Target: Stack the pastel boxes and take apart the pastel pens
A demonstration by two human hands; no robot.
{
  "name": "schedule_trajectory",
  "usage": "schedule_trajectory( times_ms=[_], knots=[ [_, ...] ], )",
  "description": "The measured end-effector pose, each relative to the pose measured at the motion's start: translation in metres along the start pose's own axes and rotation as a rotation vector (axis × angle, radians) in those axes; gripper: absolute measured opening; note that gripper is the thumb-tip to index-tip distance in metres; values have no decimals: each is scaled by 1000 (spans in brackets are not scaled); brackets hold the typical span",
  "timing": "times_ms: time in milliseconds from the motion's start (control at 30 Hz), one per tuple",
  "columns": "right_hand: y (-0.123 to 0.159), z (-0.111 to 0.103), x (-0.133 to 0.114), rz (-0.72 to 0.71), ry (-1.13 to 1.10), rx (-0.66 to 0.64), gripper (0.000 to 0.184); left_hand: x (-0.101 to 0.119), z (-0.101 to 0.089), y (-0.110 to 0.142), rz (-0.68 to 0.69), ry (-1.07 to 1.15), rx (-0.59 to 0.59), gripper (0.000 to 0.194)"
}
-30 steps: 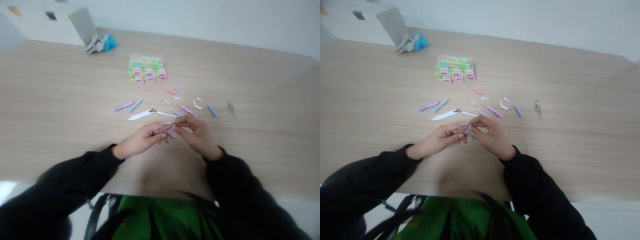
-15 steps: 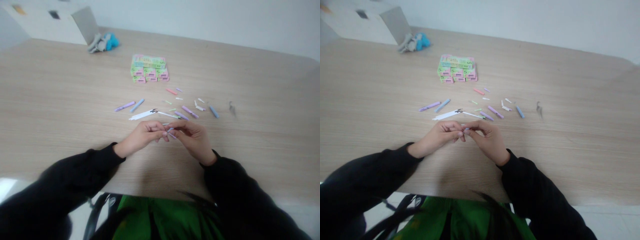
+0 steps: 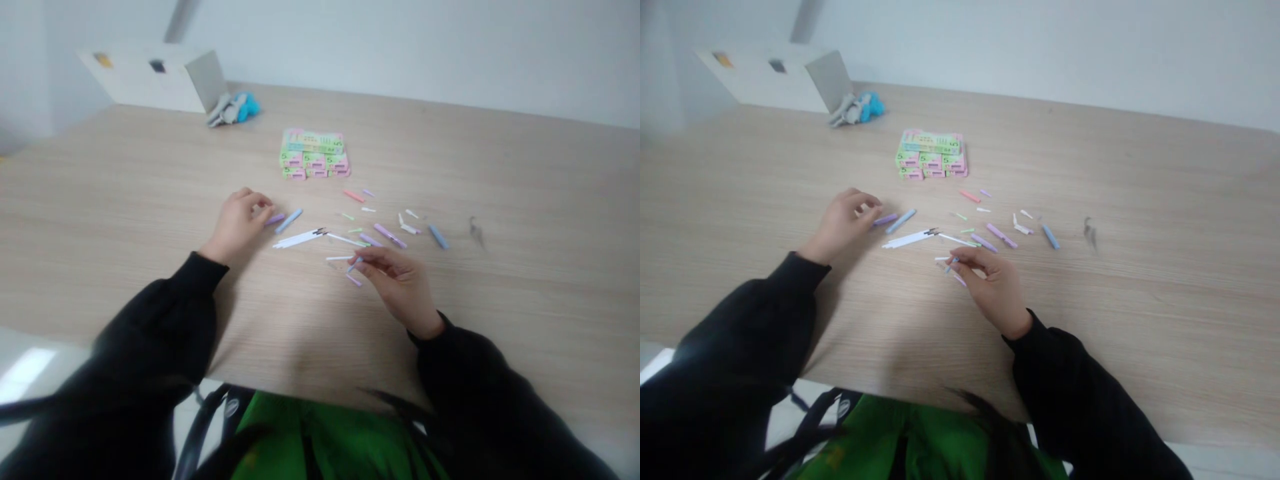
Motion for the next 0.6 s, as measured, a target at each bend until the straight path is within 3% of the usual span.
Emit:
schedule_trajectory(
  times_ms=[67,267,400,500,600],
  knots=[
    [1,3,-2,-15,17,-16,13,1,10,1,-5,-26,-29,25],
    [0,8,-7,-77,75,-49,7,31,34,3,37,-218,-77,29],
    [-1,8,-8,-123,118,-48,5,34,47,0,85,-254,-112,27],
    [-4,2,-10,-153,133,-7,4,37,42,-1,80,-175,-55,21],
    [-9,-11,-15,-141,30,91,6,60,31,7,65,154,-19,19]
  ],
)
Point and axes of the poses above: each hand's wrist, its own y-axis away from the middle knuckle, its own z-axis out of the palm, x = y × z, the point moved 8 cm from there along -y, towards the middle knuckle, and after that the axes turned 6 degrees about x, right-handed, at the moved point
